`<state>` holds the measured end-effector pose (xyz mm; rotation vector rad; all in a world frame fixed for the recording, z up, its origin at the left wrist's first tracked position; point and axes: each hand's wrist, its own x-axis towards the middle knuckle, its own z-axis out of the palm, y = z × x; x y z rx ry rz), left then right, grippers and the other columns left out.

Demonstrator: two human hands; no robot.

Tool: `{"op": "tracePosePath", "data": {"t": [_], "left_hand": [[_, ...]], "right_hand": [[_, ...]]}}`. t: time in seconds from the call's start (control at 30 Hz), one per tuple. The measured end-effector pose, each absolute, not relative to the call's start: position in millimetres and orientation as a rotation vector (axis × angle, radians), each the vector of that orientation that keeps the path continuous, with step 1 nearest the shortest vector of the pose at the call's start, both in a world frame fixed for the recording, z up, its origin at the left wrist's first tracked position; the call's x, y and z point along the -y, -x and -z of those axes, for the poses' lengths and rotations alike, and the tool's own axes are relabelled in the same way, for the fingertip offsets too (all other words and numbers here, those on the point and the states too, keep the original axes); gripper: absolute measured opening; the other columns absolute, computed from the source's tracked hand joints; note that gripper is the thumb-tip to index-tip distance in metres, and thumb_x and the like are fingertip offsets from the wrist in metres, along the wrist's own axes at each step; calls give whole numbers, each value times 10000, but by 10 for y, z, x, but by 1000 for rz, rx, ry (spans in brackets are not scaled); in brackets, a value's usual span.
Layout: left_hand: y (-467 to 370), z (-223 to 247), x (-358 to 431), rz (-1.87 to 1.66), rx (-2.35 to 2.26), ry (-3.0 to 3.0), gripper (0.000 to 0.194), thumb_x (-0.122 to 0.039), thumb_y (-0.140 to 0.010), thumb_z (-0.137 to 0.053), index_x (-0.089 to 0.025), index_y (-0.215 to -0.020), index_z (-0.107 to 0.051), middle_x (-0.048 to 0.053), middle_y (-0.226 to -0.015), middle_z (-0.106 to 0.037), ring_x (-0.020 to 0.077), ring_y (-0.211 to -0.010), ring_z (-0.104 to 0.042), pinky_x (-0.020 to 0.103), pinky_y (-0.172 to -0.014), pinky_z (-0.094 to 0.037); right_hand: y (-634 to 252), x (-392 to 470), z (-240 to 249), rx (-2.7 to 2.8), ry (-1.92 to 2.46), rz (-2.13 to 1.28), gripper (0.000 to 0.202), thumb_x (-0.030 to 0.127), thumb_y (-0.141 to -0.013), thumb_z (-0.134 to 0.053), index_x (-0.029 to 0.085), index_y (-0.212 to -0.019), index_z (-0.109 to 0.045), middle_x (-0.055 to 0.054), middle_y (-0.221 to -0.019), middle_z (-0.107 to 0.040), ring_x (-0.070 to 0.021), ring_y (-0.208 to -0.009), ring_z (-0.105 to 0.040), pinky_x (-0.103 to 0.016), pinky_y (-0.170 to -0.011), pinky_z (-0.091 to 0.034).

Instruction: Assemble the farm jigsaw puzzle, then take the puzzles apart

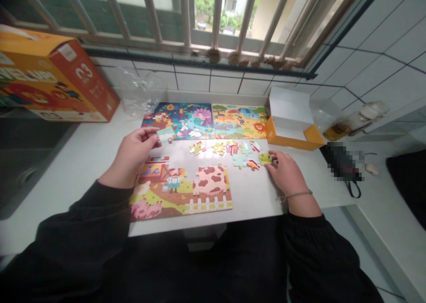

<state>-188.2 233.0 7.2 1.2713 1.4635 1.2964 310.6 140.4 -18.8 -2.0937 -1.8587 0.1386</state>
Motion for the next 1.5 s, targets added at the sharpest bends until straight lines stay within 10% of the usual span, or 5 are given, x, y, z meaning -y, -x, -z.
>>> {"op": "tracePosePath", "data": {"t": [0.4, 0.9, 1.13, 1.5], "left_hand": [[1814, -84, -2270, -1125, -1340, -1342, 373, -288, -874, -811, -178, -1226, -757, 57, -960, -785, 212, -851, -767, 397, -884, -650], [1648, -158, -2123, -1009, -1251, -1306, 406, -285, -911, -802, -178, -1293, -716, 45, -942, -765, 225, -883, -793, 373, -820, -657], [1653, -164, -2129, -1057, -1260, -1277, 348, -267, -920, -780, -180, -1250, -712, 37, -935, -759, 210, -874, -785, 359, -826, -653], [1638, -187, -2131, -1081, -1297, -1198, 413, -192, -877, -787, -168, -1277, -689, -6, -892, -707, 179, -827, -790, 330, -841, -660]], "right_hand": [[-3033, -1342, 92, 1520, 1940, -471, 500, 553, -970, -697, 194, -1315, -735, -14, -827, -641, -216, -680, -670, -319, -563, -497], [-951, -1307, -207, 1631, 1363, -1443, 259, 437, -988, -790, 227, -1134, -747, -37, -958, -836, -208, -813, -812, -322, -694, -639], [-381, -1422, -361, 2204, 1412, -1088, 108, 311, -973, -872, 230, -1017, -816, -3, -890, -828, -163, -770, -738, -278, -698, -498], [-592, -2135, -68, 2222, 1904, -93, 453, 533, -1004, -822, 112, -1159, -760, -263, -1275, -716, -413, -1276, -643, -485, -1038, -543]]}}
